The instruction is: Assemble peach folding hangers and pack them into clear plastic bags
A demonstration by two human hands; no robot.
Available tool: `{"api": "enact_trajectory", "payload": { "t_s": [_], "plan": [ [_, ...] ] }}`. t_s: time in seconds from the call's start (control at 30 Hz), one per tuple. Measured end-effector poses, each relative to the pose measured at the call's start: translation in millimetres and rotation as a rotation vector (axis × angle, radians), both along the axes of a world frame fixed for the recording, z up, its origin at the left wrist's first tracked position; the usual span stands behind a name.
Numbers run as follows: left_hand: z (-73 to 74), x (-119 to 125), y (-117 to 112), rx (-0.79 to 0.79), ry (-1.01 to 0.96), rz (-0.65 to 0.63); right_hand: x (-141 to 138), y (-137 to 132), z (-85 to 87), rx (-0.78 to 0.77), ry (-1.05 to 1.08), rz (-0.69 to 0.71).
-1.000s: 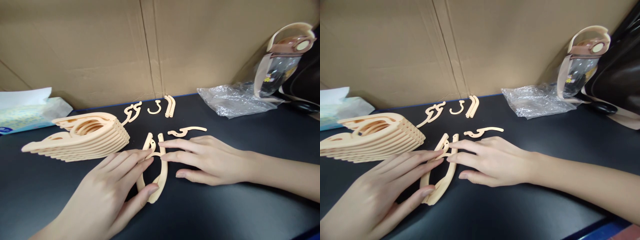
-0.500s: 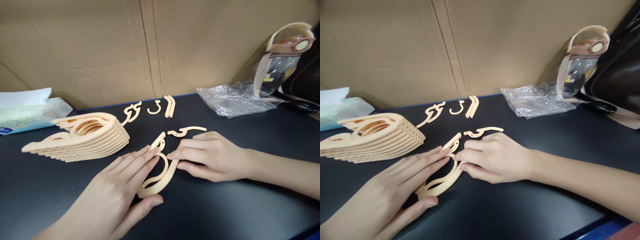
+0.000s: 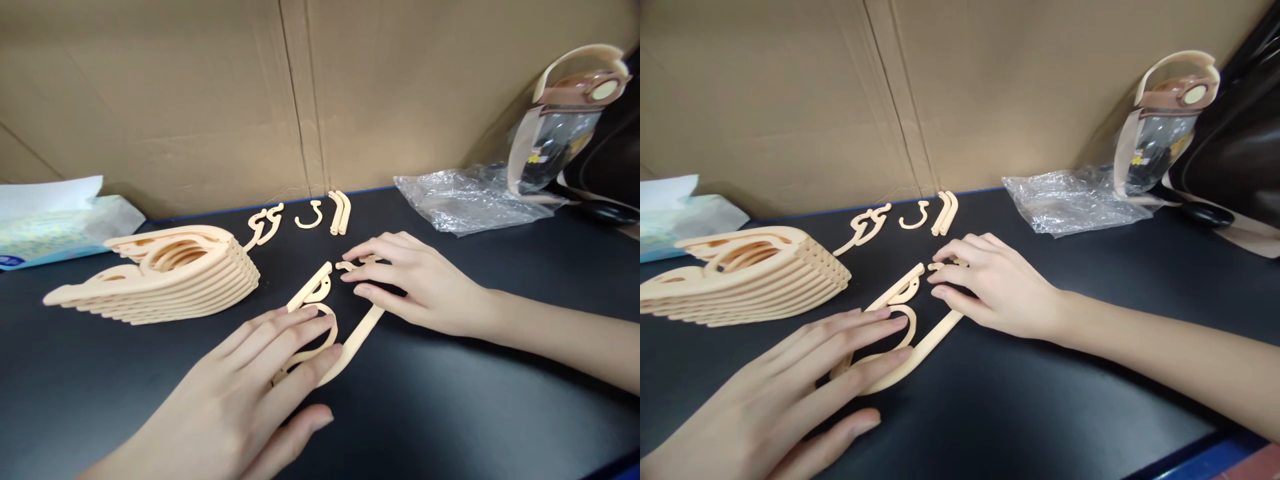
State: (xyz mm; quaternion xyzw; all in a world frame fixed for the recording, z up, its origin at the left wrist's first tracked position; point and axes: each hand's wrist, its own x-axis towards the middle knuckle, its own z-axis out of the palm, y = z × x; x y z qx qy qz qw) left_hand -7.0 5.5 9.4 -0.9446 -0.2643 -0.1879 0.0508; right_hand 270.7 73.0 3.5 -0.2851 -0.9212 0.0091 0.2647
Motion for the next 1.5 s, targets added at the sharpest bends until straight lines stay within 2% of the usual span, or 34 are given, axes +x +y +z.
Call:
{"api": "enact_trajectory", "payload": {
  "t_s": [0.13, 0.53, 0.9, 1.17, 1.5],
  "plan": [
    [3.4, 0.2, 4.8, -0.013, 0.023, -0.027, -0.4, 0.3, -2.7, -0.08, -0.033, -0.06],
    [-1.9, -4.3, 7.1, 0.0, 0.055, -0.004, 1.1, 4.4, -2.7, -0.078, -0.07, -0.19],
    [-0.9, 2.0, 7.6, 0.136, 0.037, 0.096, 0.0, 4.7, -3.0, -0.112, -0.038, -0.21],
    [0.0, 2.0, 7.3, 0.057, 0.037, 0.066, -0.6, 3.7, -2.5, -0.063, -0.08, -0.121],
    [-1.0, 0.6, 6.2, 0.05, 0.065, 0.08, -0.2, 1.4, -1.0, -0.056, -0.061, -0.044]
  ]
}}
